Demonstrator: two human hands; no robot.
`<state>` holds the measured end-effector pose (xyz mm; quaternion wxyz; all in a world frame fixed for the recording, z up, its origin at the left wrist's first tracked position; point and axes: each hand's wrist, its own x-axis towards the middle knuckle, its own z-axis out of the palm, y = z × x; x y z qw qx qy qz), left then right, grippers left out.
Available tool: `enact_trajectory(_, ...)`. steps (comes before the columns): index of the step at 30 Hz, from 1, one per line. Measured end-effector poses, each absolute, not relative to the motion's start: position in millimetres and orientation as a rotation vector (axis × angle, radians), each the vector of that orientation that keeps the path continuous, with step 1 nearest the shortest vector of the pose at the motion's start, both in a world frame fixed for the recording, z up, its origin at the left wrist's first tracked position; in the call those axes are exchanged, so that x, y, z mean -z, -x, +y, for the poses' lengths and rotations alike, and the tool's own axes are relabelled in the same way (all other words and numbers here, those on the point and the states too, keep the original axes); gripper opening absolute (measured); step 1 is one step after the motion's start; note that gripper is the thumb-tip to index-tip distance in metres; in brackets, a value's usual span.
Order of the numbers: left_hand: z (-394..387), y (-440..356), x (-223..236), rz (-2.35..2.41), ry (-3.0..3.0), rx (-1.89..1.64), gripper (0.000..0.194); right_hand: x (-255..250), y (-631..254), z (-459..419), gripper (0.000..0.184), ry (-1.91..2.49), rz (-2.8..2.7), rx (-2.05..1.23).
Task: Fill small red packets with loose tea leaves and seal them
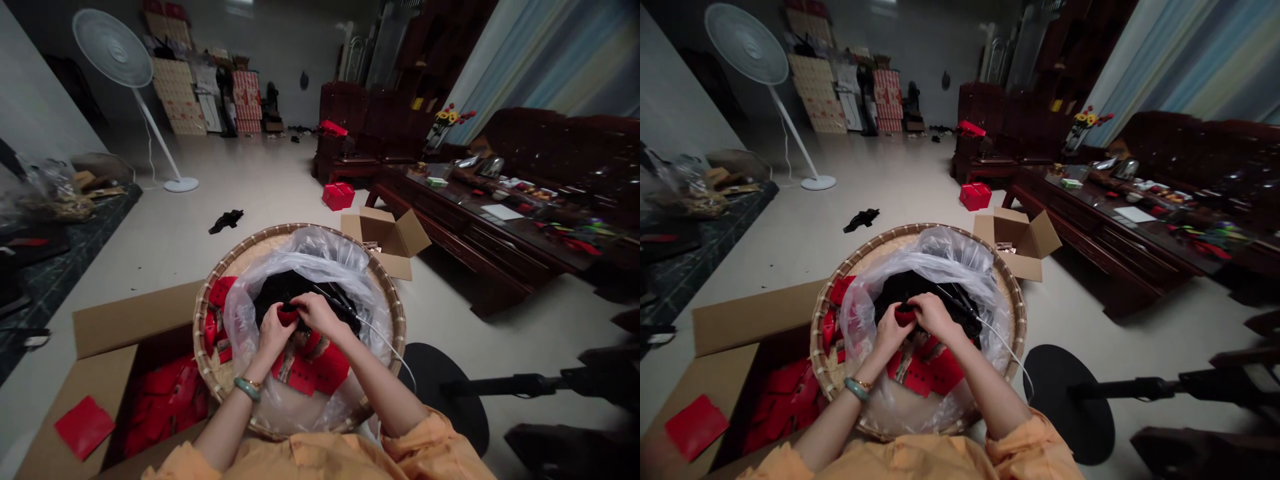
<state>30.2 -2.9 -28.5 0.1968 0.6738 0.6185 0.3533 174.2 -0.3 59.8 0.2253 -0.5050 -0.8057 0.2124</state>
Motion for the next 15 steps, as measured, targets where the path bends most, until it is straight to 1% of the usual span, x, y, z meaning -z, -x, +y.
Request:
enact_trajectory(3, -3, -28, 33, 1.661, -1.884, -1.037, 0.044, -61, -173, -9, 0.021, 1.420, -2.439, -0.470)
enact_trajectory(6, 0, -24, 34, 1.555, -1.917, -1.011, 0.040, -67, -171, -13, 0.021, 1.491, -2.563, -0.358)
enact_trajectory(11, 3, -14, 26, 1.461, -1.863, -0.907, 0.029, -74, -176, -13, 0.020, 1.373, -2.668, -0.331)
enact_trajectory(15, 3, -10, 20, 1.396, -1.811, -0.771, 0.027, -84, -179, -12, 0.020, 1.292, -2.767, -0.305)
